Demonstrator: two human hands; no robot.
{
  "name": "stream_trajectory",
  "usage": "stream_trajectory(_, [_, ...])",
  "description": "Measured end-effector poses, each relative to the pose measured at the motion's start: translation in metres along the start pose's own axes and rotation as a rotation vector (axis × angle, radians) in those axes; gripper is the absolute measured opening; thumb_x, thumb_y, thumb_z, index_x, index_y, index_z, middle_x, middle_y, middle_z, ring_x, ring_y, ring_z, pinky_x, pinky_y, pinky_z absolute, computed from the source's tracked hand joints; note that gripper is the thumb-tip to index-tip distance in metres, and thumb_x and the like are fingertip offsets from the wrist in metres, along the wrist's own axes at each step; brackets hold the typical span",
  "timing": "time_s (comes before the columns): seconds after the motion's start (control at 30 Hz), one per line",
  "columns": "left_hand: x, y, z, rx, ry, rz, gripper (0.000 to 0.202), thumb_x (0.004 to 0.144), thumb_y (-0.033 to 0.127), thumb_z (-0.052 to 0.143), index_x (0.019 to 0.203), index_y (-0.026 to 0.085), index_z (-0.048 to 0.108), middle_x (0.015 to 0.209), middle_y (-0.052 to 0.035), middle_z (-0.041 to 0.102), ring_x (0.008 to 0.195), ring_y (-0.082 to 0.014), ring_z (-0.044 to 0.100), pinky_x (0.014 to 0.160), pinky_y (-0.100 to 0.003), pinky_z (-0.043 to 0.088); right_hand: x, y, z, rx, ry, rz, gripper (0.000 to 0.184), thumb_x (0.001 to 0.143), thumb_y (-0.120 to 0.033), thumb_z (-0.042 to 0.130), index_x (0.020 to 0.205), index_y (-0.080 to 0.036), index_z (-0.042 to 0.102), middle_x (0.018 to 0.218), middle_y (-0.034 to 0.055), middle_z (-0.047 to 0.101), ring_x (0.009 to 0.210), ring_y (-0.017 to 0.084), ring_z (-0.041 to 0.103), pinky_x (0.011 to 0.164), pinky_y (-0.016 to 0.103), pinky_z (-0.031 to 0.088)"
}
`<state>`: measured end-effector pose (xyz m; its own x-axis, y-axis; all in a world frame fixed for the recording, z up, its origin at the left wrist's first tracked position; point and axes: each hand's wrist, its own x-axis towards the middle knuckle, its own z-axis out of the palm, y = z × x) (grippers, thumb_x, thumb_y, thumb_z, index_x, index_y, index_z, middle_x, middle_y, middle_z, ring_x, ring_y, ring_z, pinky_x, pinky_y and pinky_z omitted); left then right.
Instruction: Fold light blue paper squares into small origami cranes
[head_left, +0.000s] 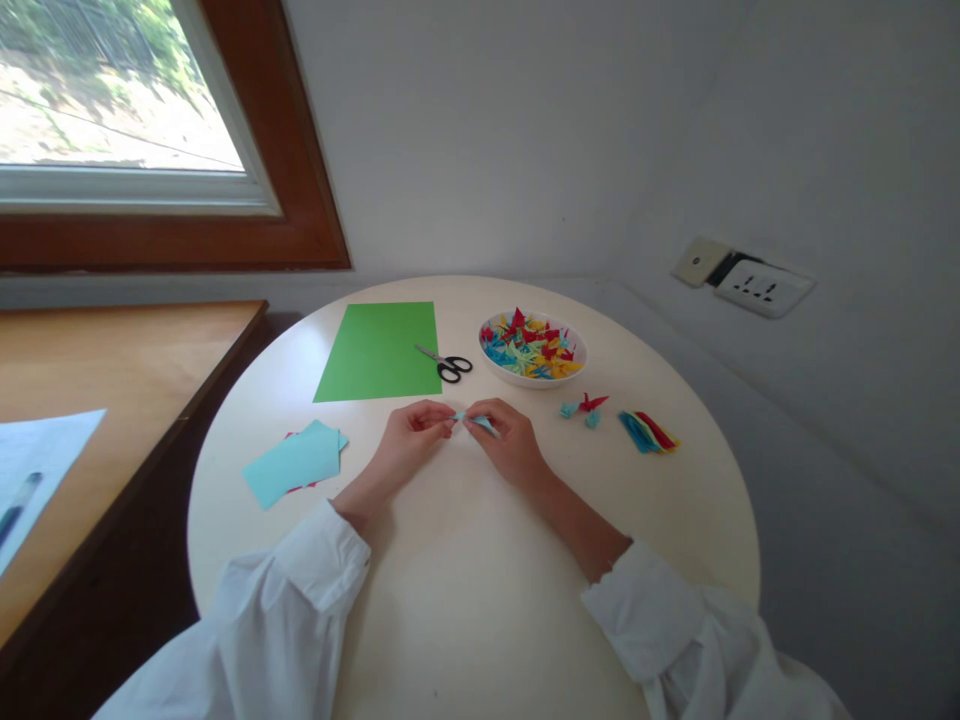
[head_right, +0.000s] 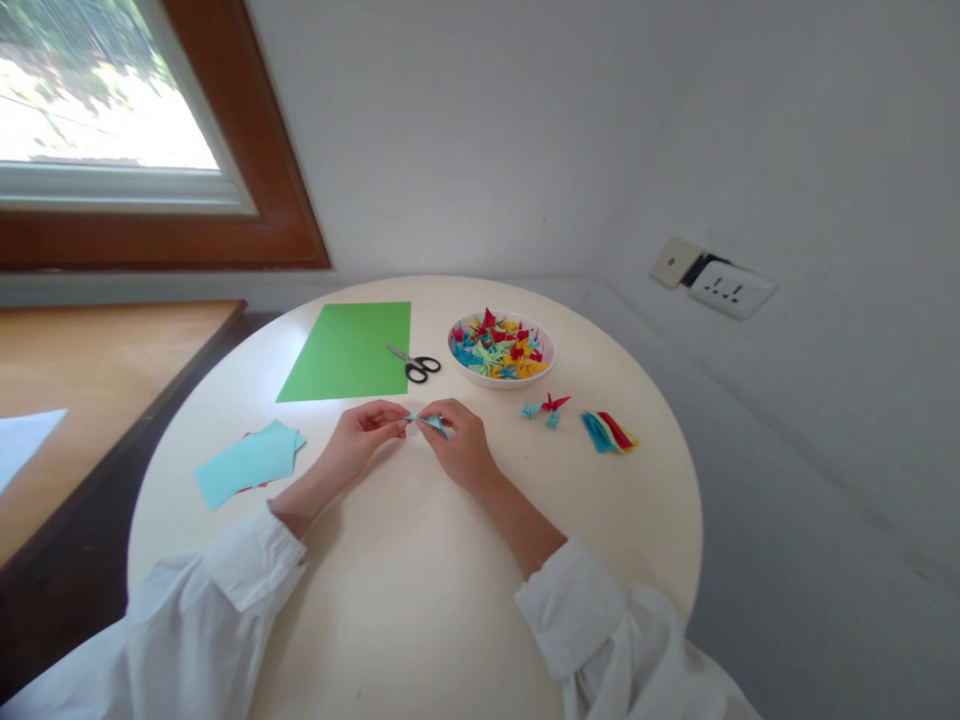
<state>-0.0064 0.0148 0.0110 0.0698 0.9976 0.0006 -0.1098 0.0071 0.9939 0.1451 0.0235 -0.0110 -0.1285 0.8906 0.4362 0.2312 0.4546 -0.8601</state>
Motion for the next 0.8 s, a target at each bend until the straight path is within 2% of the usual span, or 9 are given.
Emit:
stream_trajectory(0.37, [0.0008,-0.0035,-0.0019,0.112,-0.013,0.036,0.019,0.061,0.030,0.069,0.066,0.012,0.066,0.060,-0.0016,0.063,0.057,-0.0110,0.054,0.059,-0.023,0.041,0.0018,-0.0068,0.0008,0.128,-0.021,0.144,0.015,0.071,-0.034,0.059,0.069,-0.018,0.060,0.065,-0.0003,0.060,0.061,0.013,0.054,0.058,0.025,0.044])
stream_trajectory(0.53, [-0.0010,-0.0010,-0.0012,0.134,-0.017,0.027,0.020,0.061,0.031,0.068,0.066,0.012,0.066,0.059,-0.0014,0.063,0.057,-0.0110,0.054,0.058,-0.023,0.041,0.0022,-0.0059,0.0001,0.143,-0.043,0.145,0.015,0.074,-0.034,0.056,0.070,-0.019,0.057,0.065,-0.0009,0.057,0.063,0.013,0.053,0.060,0.025,0.042])
stream_trajectory(0.8, [-0.0002,-0.0046,-0.0024,0.211,-0.009,0.093,0.016,0.063,0.028,0.066,0.067,0.012,0.066,0.060,-0.0011,0.063,0.057,-0.0109,0.054,0.056,-0.022,0.040,0.0015,-0.0089,-0.0006,0.096,-0.129,0.108,0.013,0.076,-0.031,0.053,0.072,-0.019,0.050,0.073,-0.0003,0.057,0.071,0.014,0.054,0.066,0.026,0.041])
